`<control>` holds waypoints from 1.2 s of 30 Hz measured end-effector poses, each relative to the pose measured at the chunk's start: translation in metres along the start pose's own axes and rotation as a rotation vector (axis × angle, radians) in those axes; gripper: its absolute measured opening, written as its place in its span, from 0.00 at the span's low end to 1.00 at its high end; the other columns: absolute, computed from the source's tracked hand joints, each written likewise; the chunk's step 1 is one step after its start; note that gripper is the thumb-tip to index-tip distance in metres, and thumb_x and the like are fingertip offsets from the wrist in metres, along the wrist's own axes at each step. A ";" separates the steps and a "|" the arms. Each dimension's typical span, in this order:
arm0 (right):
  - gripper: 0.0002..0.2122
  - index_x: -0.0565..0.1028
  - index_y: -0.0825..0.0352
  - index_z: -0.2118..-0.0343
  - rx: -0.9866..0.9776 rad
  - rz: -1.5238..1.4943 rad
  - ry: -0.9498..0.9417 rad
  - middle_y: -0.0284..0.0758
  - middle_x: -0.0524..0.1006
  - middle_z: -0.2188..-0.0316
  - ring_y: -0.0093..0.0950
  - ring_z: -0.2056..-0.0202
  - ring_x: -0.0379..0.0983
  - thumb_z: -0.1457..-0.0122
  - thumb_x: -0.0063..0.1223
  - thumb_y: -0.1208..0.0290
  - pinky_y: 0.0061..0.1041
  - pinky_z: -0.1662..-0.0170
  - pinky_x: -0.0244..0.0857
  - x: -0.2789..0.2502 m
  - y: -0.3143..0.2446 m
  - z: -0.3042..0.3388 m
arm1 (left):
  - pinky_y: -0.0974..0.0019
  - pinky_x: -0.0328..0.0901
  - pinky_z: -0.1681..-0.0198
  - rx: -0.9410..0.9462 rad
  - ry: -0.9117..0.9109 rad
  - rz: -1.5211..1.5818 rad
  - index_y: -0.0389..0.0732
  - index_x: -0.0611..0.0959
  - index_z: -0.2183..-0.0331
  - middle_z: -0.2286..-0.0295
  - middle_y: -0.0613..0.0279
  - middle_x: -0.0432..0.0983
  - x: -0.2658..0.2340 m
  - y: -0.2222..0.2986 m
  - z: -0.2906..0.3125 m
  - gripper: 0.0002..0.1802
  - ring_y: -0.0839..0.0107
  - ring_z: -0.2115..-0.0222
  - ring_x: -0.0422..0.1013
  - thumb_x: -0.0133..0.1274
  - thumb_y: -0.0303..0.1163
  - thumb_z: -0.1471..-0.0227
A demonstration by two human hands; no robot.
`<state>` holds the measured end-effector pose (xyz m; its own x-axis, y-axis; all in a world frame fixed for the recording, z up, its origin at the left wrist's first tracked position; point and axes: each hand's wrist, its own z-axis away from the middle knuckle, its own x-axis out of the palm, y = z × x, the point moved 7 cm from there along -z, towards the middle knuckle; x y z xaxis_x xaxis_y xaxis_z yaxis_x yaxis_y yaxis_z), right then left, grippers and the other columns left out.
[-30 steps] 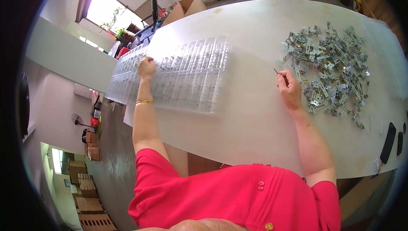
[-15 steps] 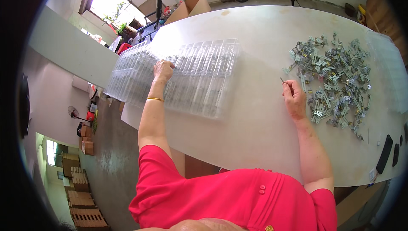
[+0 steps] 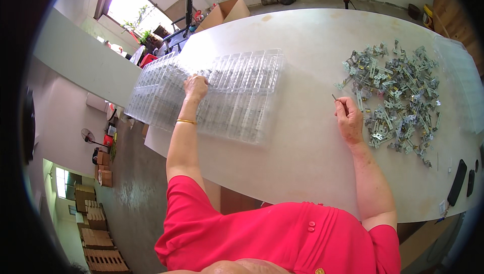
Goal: The person assembles metal components by inserting pins into metal brackets by hand and places the assembled pieces into plastic organizer trays.
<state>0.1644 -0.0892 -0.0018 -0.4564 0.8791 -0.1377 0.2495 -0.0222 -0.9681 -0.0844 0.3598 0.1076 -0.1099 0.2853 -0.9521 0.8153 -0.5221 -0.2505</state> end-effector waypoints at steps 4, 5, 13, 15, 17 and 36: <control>0.04 0.76 0.64 0.65 0.008 0.002 -0.003 0.23 0.72 0.81 0.12 0.79 0.64 0.37 0.52 0.71 0.16 0.74 0.58 -0.001 -0.003 0.002 | 0.54 0.61 0.45 0.004 -0.001 -0.007 0.53 0.89 0.69 0.58 0.54 0.78 0.010 0.000 -0.002 0.09 0.57 0.51 0.70 0.55 0.34 0.53; 0.04 0.76 0.64 0.65 0.007 0.002 -0.002 0.23 0.72 0.81 0.12 0.79 0.64 0.37 0.52 0.71 0.16 0.74 0.58 -0.001 -0.004 0.002 | 0.54 0.61 0.45 0.001 -0.001 -0.003 0.53 0.89 0.70 0.59 0.54 0.79 0.013 -0.003 -0.003 0.09 0.57 0.51 0.70 0.55 0.34 0.53; 0.06 0.77 0.64 0.65 -0.013 0.083 0.030 0.28 0.73 0.80 0.17 0.78 0.67 0.37 0.52 0.69 0.21 0.73 0.62 -0.007 -0.013 0.004 | 0.54 0.66 0.50 0.042 0.011 -0.075 0.45 0.86 0.61 0.57 0.52 0.78 -0.020 0.020 0.009 0.14 0.54 0.54 0.72 0.52 0.32 0.51; 0.07 0.77 0.65 0.64 -0.073 0.139 0.036 0.30 0.75 0.79 0.20 0.76 0.69 0.38 0.52 0.68 0.23 0.71 0.64 -0.006 -0.014 0.002 | 0.53 0.67 0.52 0.167 0.188 0.012 0.41 0.85 0.62 0.61 0.51 0.79 -0.047 0.031 0.025 0.13 0.53 0.58 0.74 0.50 0.30 0.49; 0.07 0.77 0.65 0.64 -0.097 0.122 0.069 0.30 0.75 0.78 0.20 0.76 0.69 0.39 0.52 0.67 0.23 0.70 0.64 -0.007 -0.011 0.002 | 0.55 0.67 0.57 0.381 0.432 0.336 0.37 0.83 0.62 0.63 0.51 0.79 -0.104 0.077 0.076 0.11 0.55 0.62 0.74 0.49 0.27 0.45; 0.06 0.75 0.65 0.67 -0.908 -0.022 0.102 0.26 0.74 0.80 0.13 0.80 0.67 0.35 0.49 0.72 0.14 0.78 0.63 -0.099 -0.345 -0.071 | 0.68 0.69 0.56 0.921 -1.740 1.897 0.36 0.68 0.52 0.60 0.62 0.73 -0.173 0.423 0.429 0.18 0.73 0.58 0.72 0.53 0.29 0.41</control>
<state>0.1843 -0.1353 0.3604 -0.4025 0.9135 -0.0602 0.8372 0.3407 -0.4278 0.0349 -0.2552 0.0912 -0.4322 -0.6921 0.5781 0.3663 0.4511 0.8138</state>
